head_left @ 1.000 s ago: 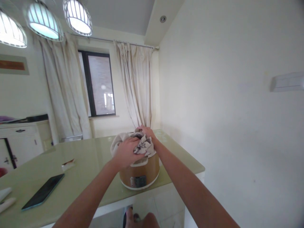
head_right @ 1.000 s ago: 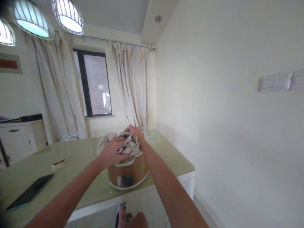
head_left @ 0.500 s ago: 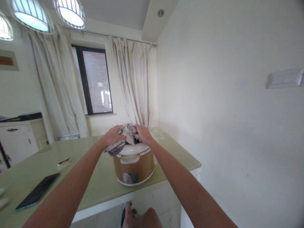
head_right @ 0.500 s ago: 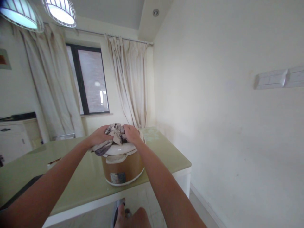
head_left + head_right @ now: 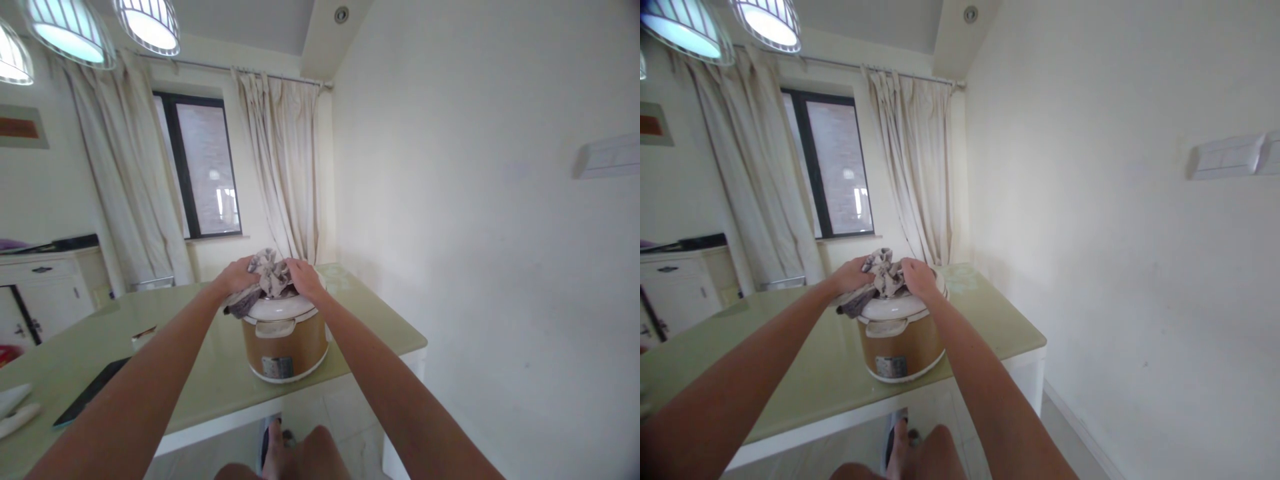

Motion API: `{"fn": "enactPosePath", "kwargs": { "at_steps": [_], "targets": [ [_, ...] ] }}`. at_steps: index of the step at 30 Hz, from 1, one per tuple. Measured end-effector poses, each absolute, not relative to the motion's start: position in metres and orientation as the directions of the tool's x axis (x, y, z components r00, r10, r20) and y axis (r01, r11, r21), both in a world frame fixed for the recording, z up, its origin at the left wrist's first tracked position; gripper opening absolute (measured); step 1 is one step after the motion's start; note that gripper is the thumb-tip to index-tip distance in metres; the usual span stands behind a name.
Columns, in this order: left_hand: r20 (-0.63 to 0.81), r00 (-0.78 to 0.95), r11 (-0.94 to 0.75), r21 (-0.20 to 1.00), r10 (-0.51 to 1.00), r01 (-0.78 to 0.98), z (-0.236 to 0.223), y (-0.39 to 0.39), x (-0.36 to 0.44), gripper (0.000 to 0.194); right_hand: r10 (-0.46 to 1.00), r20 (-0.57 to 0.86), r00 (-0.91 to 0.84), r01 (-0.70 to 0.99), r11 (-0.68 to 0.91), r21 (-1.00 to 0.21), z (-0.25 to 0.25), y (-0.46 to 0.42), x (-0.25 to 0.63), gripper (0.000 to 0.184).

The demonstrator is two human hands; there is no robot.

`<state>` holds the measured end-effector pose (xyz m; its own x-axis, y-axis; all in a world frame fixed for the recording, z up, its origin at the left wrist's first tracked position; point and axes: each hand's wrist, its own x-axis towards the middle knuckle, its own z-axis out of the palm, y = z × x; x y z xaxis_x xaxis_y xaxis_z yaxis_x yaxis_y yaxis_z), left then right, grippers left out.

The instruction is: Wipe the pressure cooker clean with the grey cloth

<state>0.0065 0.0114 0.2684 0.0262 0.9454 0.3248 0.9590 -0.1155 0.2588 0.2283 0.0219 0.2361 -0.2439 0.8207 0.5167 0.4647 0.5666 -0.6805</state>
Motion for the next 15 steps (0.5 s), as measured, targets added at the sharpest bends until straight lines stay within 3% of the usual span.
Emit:
{"fn": "enactPosePath", "kwargs": {
  "at_steps": [10, 15],
  "targets": [
    [0.246, -0.106, 0.072, 0.144, 0.963, 0.987, 0.281, 0.024, 0.027, 0.055, 0.825, 0.520, -0.222, 0.464, 0.558, -0.688, 0.234, 0.023, 0.227, 0.046],
    [0.256, -0.017, -0.021, 0.144, 0.967, 0.989, 0.277, 0.018, 0.031, 0.068, 0.811, 0.534, -0.241, 0.452, 0.580, -0.677, 0.232, 0.027, 0.228, 0.044]
  ]
}}
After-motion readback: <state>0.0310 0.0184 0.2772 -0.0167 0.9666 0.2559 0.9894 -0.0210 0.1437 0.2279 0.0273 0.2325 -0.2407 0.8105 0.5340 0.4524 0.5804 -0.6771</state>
